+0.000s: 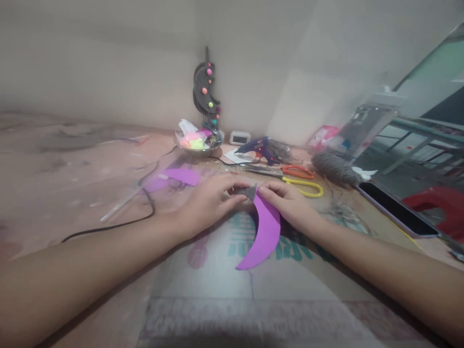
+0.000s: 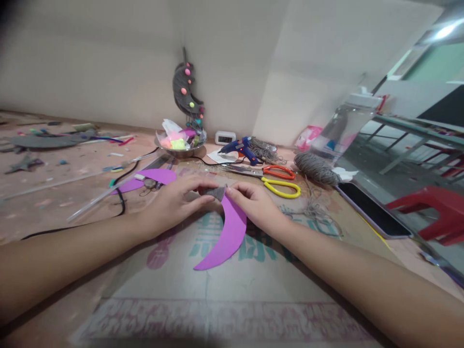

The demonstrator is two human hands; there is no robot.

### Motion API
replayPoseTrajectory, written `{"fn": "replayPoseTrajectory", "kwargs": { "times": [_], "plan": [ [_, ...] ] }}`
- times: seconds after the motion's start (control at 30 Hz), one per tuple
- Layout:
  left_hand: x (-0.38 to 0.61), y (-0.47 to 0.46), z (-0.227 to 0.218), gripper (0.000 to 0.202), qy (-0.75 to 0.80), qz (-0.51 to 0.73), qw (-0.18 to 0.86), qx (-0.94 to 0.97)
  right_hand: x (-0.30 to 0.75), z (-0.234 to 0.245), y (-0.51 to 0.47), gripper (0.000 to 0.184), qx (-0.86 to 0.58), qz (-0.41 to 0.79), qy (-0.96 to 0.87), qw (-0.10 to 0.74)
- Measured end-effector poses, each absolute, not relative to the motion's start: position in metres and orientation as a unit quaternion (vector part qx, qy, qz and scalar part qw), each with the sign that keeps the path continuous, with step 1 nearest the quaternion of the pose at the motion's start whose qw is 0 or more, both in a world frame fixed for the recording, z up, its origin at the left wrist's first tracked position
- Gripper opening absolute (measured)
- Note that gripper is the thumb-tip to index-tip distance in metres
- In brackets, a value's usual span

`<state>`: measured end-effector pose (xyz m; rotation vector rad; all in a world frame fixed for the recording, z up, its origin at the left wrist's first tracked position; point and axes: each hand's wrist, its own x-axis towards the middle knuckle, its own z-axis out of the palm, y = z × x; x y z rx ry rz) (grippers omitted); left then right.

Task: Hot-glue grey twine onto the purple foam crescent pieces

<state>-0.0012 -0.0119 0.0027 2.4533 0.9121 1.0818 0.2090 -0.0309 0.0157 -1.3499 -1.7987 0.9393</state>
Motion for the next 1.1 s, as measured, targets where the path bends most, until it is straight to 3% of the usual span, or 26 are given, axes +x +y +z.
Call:
{"fn": "replayPoseTrajectory", "kwargs": {
  "times": [0.17,0.43,0.57,1.1],
  "plan": [
    [0.0001,-0.0097,0.0019,0.031,0.355,0.385,0.18,0.833,0.211,0.0165,-0.0284,0.039,-0.533,0.397,-0.658,0.354],
    [-0.0009,-0.0113,0.0065,0.017,0.362,0.388,0.19,0.826,0.2117,0.0176,-0.0276,0.041,-0.538,0.413,-0.637,0.365],
    [-0.0005,-0.0097,0.0045,0.024,0.35,0.394,0.196,0.827,0.2121,0.0164,-0.0267,0.041,-0.541,0.417,-0.638,0.356],
    [-0.0002,-0.009,0.0044,0.024,0.333,0.36,0.182,0.852,0.2108,0.0125,-0.026,0.039,-0.519,0.367,-0.686,0.354]
  ]
}}
